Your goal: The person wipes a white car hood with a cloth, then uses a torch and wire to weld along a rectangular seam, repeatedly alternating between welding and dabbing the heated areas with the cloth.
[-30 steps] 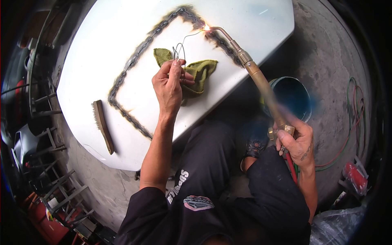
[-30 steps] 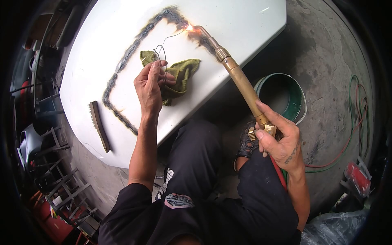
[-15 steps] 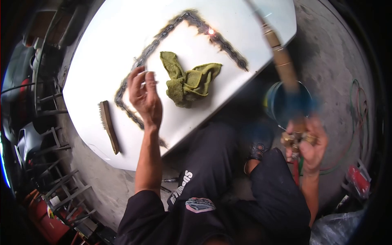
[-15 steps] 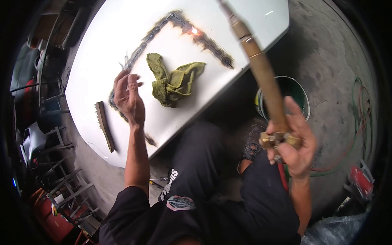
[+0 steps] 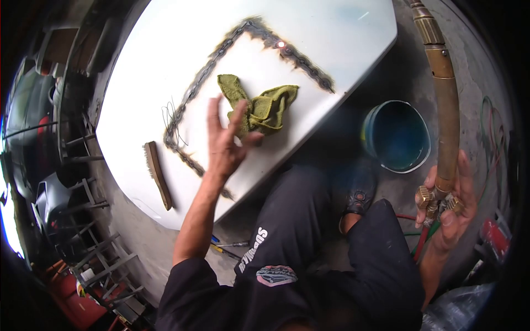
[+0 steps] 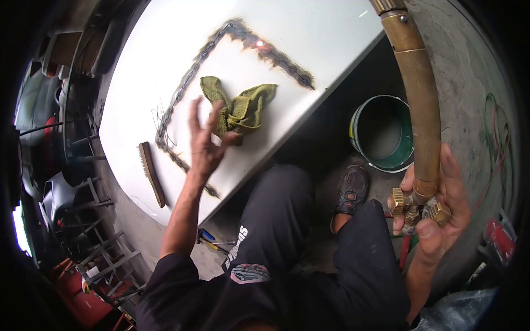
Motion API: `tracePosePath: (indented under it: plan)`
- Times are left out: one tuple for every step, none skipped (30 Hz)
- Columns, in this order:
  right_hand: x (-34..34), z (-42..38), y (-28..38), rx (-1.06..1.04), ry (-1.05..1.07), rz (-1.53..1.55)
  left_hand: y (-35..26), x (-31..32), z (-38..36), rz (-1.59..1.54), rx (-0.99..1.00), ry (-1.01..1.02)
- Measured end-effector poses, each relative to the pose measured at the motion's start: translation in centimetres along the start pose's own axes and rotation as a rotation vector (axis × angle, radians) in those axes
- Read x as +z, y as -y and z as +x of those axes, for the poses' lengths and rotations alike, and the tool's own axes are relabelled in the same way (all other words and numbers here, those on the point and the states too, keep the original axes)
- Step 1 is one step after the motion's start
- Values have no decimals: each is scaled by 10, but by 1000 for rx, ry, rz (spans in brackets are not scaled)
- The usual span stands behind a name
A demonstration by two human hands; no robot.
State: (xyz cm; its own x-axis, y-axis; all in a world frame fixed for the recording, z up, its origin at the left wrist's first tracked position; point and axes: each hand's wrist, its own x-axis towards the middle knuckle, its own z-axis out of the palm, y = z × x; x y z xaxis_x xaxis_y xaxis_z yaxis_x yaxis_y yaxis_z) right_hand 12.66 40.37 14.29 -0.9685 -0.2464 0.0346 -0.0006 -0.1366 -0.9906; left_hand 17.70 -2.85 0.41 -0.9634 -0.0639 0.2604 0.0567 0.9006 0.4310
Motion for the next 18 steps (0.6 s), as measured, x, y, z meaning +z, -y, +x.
tracePosePath:
  plan:
    - [-1, -1, -1, 21, 10, 2, -8, 17, 0, -62, 72, 58]
    - [-2, -2, -1, 19, 8, 5, -24, 25, 4, 125, 98, 152]
    - [-2, -4, 0, 16, 8, 11, -28, 37, 7, 161, 159, 95]
    - [-2, -4, 0, 10, 10, 18, -24, 51, 8, 155, 196, 47]
    - [-3, -4, -1, 2, 12, 26, -21, 63, 10, 150, 233, -1]
    - [-6, -5, -2, 4, 12, 26, -26, 69, 16, 92, 246, -29]
    - [-7, -6, -3, 6, 13, 26, -29, 74, 23, 50, 322, -44]
    - [-8, -5, -4, -1, 15, 32, -34, 79, 32, 17, 388, -13]
    - [-8, -5, -4, 0, 9, 35, -43, 83, 41, -18, 451, 20]
    - [-8, -5, -4, 2, 3, 36, -55, 90, 48, -34, 496, 39]
    - [-8, -5, -4, -1, 5, 40, -66, 99, 55, -51, 540, 59]
    - [-7, -3, -2, 1, 5, 40, -74, 109, 59, -44, 562, 94]
    - [-7, -2, -2, 3, 4, 40, -86, 114, 64, -15, 570, 101]
    - [-8, 0, -2, 2, 6, 42, -93, 118, 69, 7, 590, 112]
    - [-10, 0, -2, 1, 12, 42, -97, 120, 73, 28, 611, 124]
    - [-12, 0, -2, 2, 17, 41, -98, 120, 76, 27, 611, 127]
    - [-13, 0, -2, 4, 11, 41, -100, 120, 80, 40, 606, 145]
    - [-13, 0, -1, 19, -2, 32, -100, 122, 82, 53, 601, 164]
